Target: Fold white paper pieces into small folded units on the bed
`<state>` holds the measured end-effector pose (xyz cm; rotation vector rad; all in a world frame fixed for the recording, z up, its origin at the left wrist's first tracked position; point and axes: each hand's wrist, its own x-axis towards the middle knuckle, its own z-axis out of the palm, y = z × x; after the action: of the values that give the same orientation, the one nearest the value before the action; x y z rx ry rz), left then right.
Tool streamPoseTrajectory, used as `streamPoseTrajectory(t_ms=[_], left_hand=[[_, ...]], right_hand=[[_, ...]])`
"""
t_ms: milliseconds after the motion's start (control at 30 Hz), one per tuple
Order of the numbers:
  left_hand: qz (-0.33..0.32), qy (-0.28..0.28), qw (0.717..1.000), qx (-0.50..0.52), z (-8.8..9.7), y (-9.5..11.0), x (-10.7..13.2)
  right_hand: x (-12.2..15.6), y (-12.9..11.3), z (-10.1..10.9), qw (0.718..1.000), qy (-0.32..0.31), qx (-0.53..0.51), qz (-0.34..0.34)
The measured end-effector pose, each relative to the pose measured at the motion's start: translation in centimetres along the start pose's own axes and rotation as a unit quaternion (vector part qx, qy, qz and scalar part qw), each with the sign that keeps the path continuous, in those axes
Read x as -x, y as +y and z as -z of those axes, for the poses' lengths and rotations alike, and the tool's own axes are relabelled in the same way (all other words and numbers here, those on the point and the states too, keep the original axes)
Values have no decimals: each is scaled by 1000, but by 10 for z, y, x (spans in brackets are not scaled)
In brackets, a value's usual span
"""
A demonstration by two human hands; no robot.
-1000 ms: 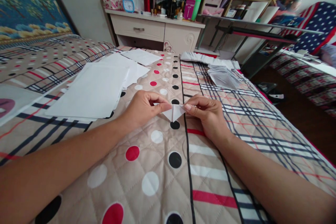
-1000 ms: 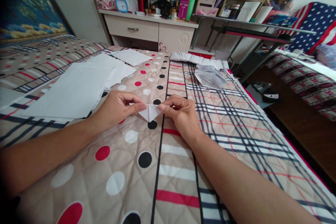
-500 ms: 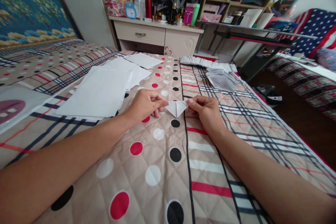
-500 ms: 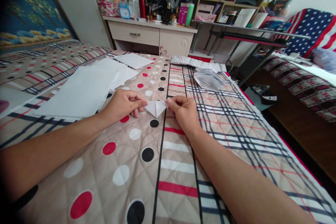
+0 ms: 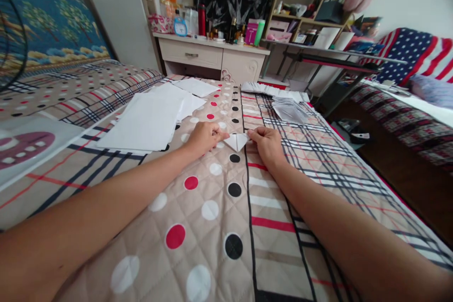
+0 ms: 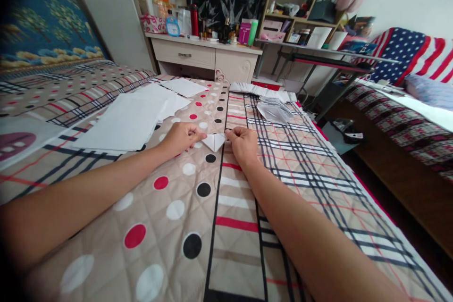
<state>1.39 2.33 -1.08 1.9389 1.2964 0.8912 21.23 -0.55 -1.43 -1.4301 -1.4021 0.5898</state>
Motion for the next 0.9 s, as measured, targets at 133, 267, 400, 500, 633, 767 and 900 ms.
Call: streamPoseTrajectory(t_ms=[133, 267, 400, 500, 633, 767, 900], left_hand=[[-20, 31, 998, -48, 0, -1, -2], [-54, 63, 991, -109, 1, -4, -4], [-129, 106, 976, -137, 3, -4, 1], [-249, 85, 952, -158, 4, 3, 10], [-351, 48, 910, -217, 0, 16, 19], [-347, 61, 920, -174, -7, 18, 15], [-158, 98, 981, 52, -10, 17, 11]], right_hand=[[-2, 1, 0, 1000, 9, 28, -6], [-4, 2, 0, 999, 29, 19, -8], [-7, 4, 1, 999, 37, 23, -8], [-9, 6, 0, 999, 41, 27, -8], [-10, 5, 0, 999, 39, 31, -8], [-5, -2, 0, 999, 34, -8, -13], [3, -13, -1, 989, 7, -148, 20]])
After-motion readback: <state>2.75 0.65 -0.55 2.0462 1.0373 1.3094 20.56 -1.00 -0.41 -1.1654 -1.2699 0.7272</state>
